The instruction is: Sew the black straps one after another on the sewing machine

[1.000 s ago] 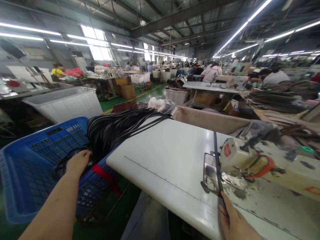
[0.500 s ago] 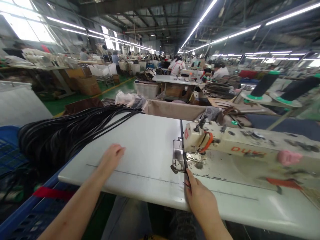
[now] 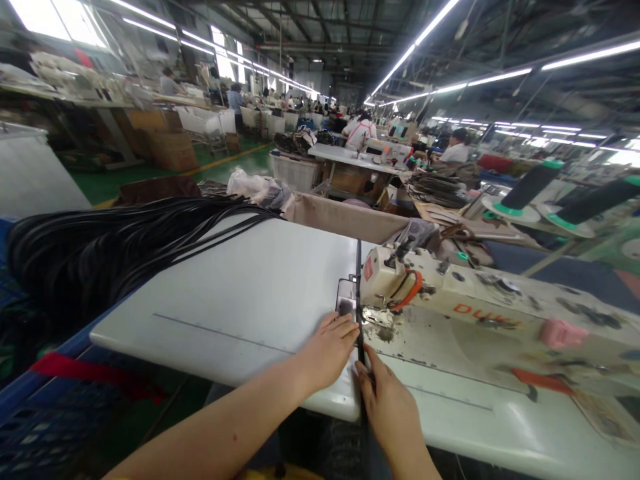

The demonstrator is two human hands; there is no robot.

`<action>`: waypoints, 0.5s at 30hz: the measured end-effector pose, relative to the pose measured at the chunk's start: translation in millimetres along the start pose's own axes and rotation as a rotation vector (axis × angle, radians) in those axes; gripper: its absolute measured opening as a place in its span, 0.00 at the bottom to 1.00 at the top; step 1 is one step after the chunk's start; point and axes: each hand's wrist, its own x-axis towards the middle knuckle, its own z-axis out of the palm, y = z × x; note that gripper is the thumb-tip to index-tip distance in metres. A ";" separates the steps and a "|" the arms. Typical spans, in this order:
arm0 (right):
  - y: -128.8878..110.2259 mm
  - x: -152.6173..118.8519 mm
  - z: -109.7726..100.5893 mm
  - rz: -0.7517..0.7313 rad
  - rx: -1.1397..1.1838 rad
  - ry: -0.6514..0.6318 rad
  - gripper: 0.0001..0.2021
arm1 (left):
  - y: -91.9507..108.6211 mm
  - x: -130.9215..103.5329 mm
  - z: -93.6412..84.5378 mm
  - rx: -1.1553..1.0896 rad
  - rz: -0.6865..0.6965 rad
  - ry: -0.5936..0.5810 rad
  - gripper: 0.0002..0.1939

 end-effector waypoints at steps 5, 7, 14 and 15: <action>19.9 6.0 -8.0 0.045 0.199 0.072 0.22 | -0.4 -6.0 6.2 0.157 0.079 0.069 0.21; 28.3 9.4 -7.3 0.058 0.120 0.125 0.21 | 1.5 -6.2 6.7 0.209 0.075 0.084 0.22; 38.3 12.0 7.5 -0.076 -0.115 0.261 0.18 | 3.2 -5.2 6.9 0.271 0.064 0.075 0.25; 38.0 11.2 8.5 -0.093 -0.122 0.271 0.17 | 2.7 -5.1 7.3 0.267 0.059 0.074 0.25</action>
